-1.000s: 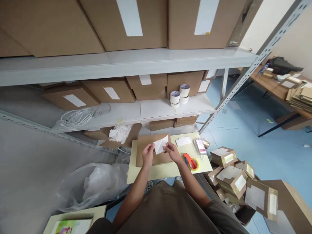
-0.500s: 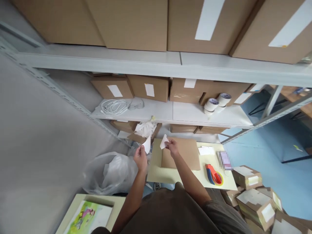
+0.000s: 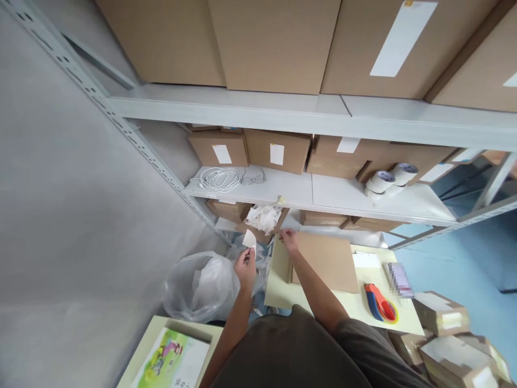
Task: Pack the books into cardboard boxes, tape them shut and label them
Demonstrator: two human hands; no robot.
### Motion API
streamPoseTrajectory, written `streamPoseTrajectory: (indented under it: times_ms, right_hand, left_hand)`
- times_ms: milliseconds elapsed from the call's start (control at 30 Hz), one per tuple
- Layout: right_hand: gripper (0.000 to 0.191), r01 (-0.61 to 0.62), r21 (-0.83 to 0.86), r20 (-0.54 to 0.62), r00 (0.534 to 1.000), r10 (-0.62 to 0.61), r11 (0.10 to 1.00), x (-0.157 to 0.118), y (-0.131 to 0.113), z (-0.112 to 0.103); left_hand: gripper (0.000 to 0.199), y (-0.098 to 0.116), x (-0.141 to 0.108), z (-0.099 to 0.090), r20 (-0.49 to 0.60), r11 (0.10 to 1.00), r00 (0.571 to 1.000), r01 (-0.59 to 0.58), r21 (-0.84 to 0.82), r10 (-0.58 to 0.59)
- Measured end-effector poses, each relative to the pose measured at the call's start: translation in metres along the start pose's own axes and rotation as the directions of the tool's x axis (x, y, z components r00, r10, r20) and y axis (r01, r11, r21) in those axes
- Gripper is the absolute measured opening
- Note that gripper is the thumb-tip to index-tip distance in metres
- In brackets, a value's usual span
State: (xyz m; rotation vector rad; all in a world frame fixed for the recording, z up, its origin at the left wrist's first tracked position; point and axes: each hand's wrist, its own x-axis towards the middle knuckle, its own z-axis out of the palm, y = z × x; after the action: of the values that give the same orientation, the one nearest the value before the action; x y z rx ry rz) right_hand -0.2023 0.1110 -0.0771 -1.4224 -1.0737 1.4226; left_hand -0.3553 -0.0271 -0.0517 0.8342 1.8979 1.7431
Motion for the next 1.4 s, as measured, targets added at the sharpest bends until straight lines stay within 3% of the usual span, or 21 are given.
streamPoseTrajectory:
  times_ms: [100, 200, 267, 367, 433, 467, 567, 600, 733, 833, 933, 1100, 1267, 1400]
  right_hand:
    - [0.061, -0.091, 0.018, 0.083, 0.993, 0.089, 0.996, -0.045, 0.01, -0.022]
    - [0.06, -0.146, 0.09, 0.133, 0.982, 0.134, 0.985, -0.082, 0.011, -0.047]
    - [0.054, -0.157, 0.125, 0.079, 0.986, 0.148, 0.98, -0.096, 0.011, -0.066]
    - [0.048, -0.161, 0.145, -0.092, 0.98, 0.176, 0.976, -0.104, 0.016, -0.095]
    - [0.049, -0.159, 0.174, -0.189, 0.963, 0.192, 0.972, -0.106, 0.024, -0.11]
    - [0.05, -0.16, 0.187, -0.216, 0.956, 0.2, 0.969, -0.108, 0.029, -0.117]
    - [0.051, -0.182, 0.197, -0.214, 0.951, 0.224, 0.963, -0.112, 0.042, -0.129]
    - [0.051, -0.19, 0.199, -0.205, 0.951, 0.23, 0.961, -0.114, 0.046, -0.132]
    - [0.054, -0.219, 0.241, -0.18, 0.947, 0.265, 0.946, -0.116, 0.055, -0.136]
    - [0.053, -0.217, 0.238, -0.182, 0.947, 0.263, 0.947, -0.113, 0.057, -0.141]
    - [0.051, -0.178, 0.203, -0.209, 0.953, 0.221, 0.963, -0.108, 0.057, -0.148]
    - [0.053, -0.154, 0.196, -0.275, 0.939, 0.205, 0.968, -0.1, 0.067, -0.166]
    - [0.049, -0.097, 0.024, -0.392, 0.915, 0.099, 0.995, -0.091, 0.083, -0.196]
    - [0.033, -0.153, -0.116, -0.436, 0.896, 0.088, 0.981, -0.08, 0.083, -0.223]
  left_hand:
    - [0.026, -0.005, -0.007, 0.021, 0.197, 0.996, 0.977, -0.08, -0.032, 0.085]
    - [0.017, -0.01, -0.021, 0.047, 0.417, 0.983, 0.891, -0.177, -0.043, 0.179]
    - [0.014, -0.012, -0.034, 0.063, 0.547, 0.972, 0.808, -0.23, -0.046, 0.217]
    - [0.01, -0.014, -0.053, 0.08, 0.698, 0.961, 0.677, -0.269, -0.061, 0.233]
    - [0.015, -0.016, -0.063, 0.088, 0.739, 0.965, 0.639, -0.256, -0.058, 0.214]
    - [0.019, -0.019, -0.067, 0.091, 0.727, 0.972, 0.66, -0.23, -0.041, 0.187]
    - [0.029, -0.03, -0.074, 0.101, 0.606, 0.997, 0.795, -0.071, 0.041, 0.032]
    - [0.032, -0.035, -0.075, 0.104, 0.579, 0.999, 0.815, 0.0, 0.051, -0.029]
    - [0.042, -0.047, -0.077, 0.114, 0.611, 0.977, 0.769, 0.208, 0.04, -0.189]
    - [0.041, -0.046, -0.082, 0.119, 0.584, 0.967, 0.782, 0.252, 0.023, -0.218]
    - [0.037, -0.039, -0.091, 0.124, 0.549, 0.966, 0.81, 0.257, -0.013, -0.208]
    - [0.033, -0.034, -0.106, 0.144, 0.541, 0.968, 0.814, 0.251, 0.003, -0.213]
    - [0.017, -0.036, -0.114, 0.18, 0.564, 0.969, 0.79, 0.159, 0.187, -0.239]
    - [0.008, -0.038, -0.124, 0.208, 0.551, 0.929, 0.774, 0.125, 0.349, -0.312]
